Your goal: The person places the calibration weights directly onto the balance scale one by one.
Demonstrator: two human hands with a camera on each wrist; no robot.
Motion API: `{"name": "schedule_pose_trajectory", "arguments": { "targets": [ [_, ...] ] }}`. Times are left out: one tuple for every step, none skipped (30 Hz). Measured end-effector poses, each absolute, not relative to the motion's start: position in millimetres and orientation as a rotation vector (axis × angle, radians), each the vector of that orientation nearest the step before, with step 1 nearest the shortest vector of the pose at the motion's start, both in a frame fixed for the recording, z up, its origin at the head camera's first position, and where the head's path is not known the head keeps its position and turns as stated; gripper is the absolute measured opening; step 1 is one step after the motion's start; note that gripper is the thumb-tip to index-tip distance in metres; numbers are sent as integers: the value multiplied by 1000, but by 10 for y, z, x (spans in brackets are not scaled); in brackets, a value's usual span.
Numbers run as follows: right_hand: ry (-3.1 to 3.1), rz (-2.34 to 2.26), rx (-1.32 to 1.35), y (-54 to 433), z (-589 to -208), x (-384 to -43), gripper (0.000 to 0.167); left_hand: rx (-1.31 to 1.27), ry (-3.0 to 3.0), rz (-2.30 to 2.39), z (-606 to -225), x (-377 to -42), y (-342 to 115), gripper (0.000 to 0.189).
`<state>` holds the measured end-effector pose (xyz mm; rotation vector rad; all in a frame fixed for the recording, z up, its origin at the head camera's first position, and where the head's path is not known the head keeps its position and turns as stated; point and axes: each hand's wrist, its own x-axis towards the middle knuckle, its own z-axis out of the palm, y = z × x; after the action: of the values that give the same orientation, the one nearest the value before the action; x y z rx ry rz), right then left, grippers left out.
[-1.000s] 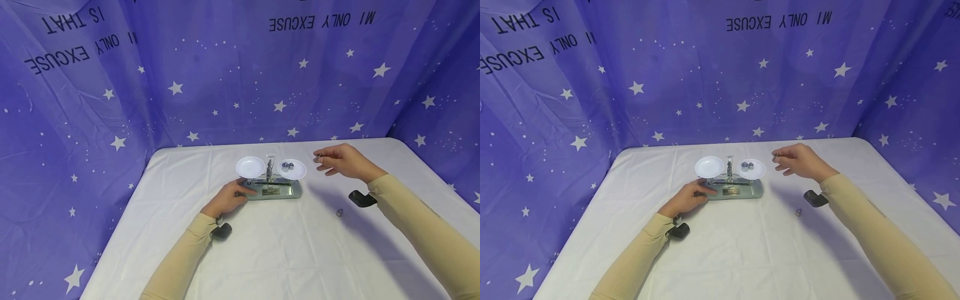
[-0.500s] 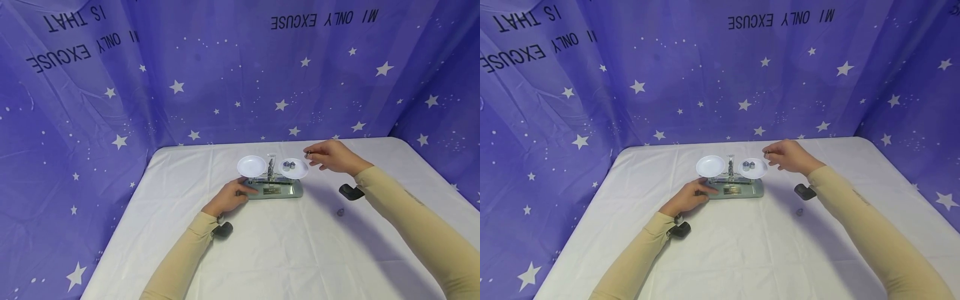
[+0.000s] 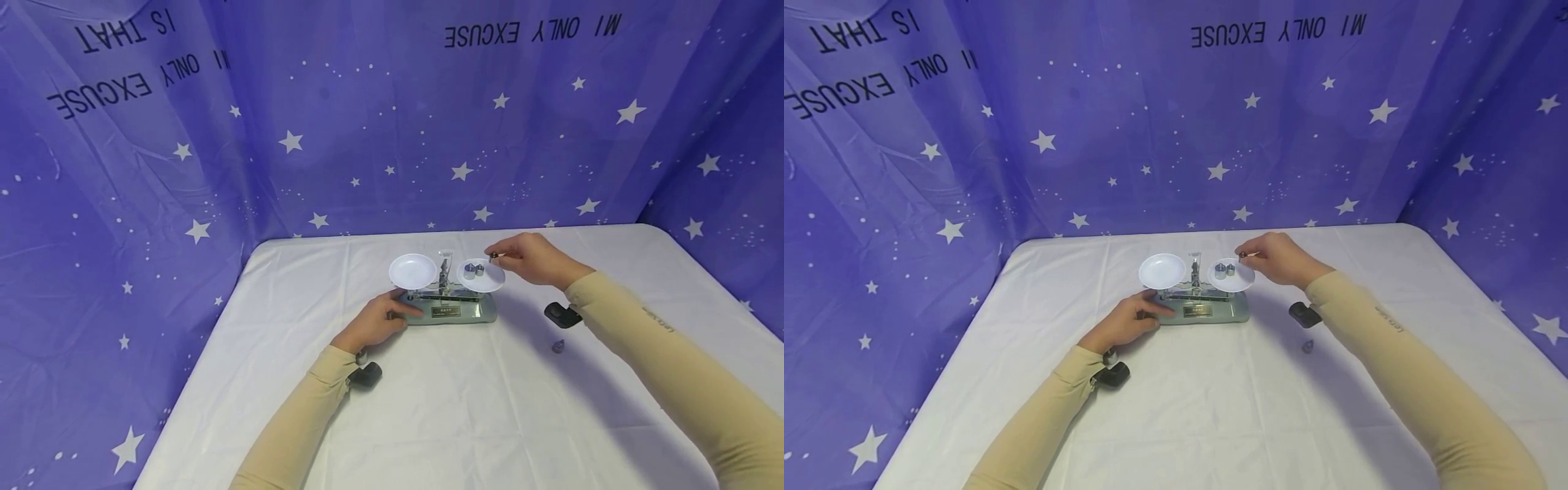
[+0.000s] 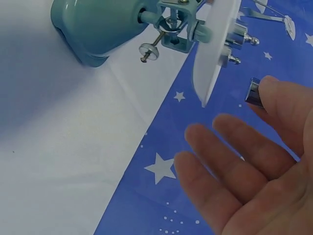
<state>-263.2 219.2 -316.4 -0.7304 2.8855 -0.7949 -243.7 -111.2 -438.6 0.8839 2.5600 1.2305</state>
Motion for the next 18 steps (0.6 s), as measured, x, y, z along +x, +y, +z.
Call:
{"name": "schedule_pose_trajectory", "arguments": {
  "targets": [
    [2891, -784, -738, 2192, -3176, -2635, 30, 885, 2560, 1230, -4387, -2437, -1113, 35],
    [2901, -767, -751, 2192, -3186, -2637, 30, 884, 2560, 1228, -4388, -2438, -1114, 35],
    [2910, -750, -763, 2193, -3197, -2639, 30, 882, 2559, 1227, -4391, -2439, -1115, 35],
    [2918, -737, -773, 2195, -3208, -2642, 30, 881, 2559, 1226, -4393, -2440, -1114, 35],
    [2927, -720, -785, 2196, -3217, -2643, 30, 879, 2559, 1225, -4396, -2441, -1114, 35],
    [2938, -701, -794, 2199, -3227, -2645, 31, 879, 2560, 1226, -4400, -2443, -1113, 35],
    [2948, -684, -803, 2201, -3237, -2647, 31, 885, 2561, 1228, -4402, -2443, -1113, 35],
    [2953, -674, -809, 2203, -3246, -2649, 31, 885, 2561, 1227, -4403, -2444, -1112, 36],
    [2957, -667, -811, 2205, -3255, -2650, 31, 887, 2561, 1228, -4403, -2443, -1111, 36],
    [2962, -663, -818, 2205, -3261, -2650, 31, 888, 2560, 1229, -4402, -2442, -1111, 36],
    [2967, -658, -823, 2204, -3268, -2650, 31, 888, 2559, 1232, -4400, -2441, -1112, 36],
    [2971, -657, -828, 2205, -3276, -2651, 31, 888, 2558, 1235, -4398, -2439, -1112, 35],
    [2974, -657, -837, 2204, -3284, -2652, 31, 886, 2558, 1238, -4394, -2436, -1113, 35],
    [2976, -660, -846, 2203, -3292, -2653, 31, 879, 2556, 1239, -4390, -2435, -1112, 35],
    [2979, -658, -856, 2203, -3301, -2654, 31, 877, 2556, 1240, -4387, -2433, -1112, 35],
    [2981, -659, -864, 2202, -3310, -2654, 31, 874, 2555, 1243, -4384, -2432, -1111, 35],
    [2981, -659, -870, 2201, -3321, -2653, 31, 877, 2556, 1246, -4382, -2430, -1109, 35],
    [2981, -657, -876, 2199, -3329, -2650, 31, 879, 2556, 1248, -4380, -2429, -1107, 35]
  ]
}}
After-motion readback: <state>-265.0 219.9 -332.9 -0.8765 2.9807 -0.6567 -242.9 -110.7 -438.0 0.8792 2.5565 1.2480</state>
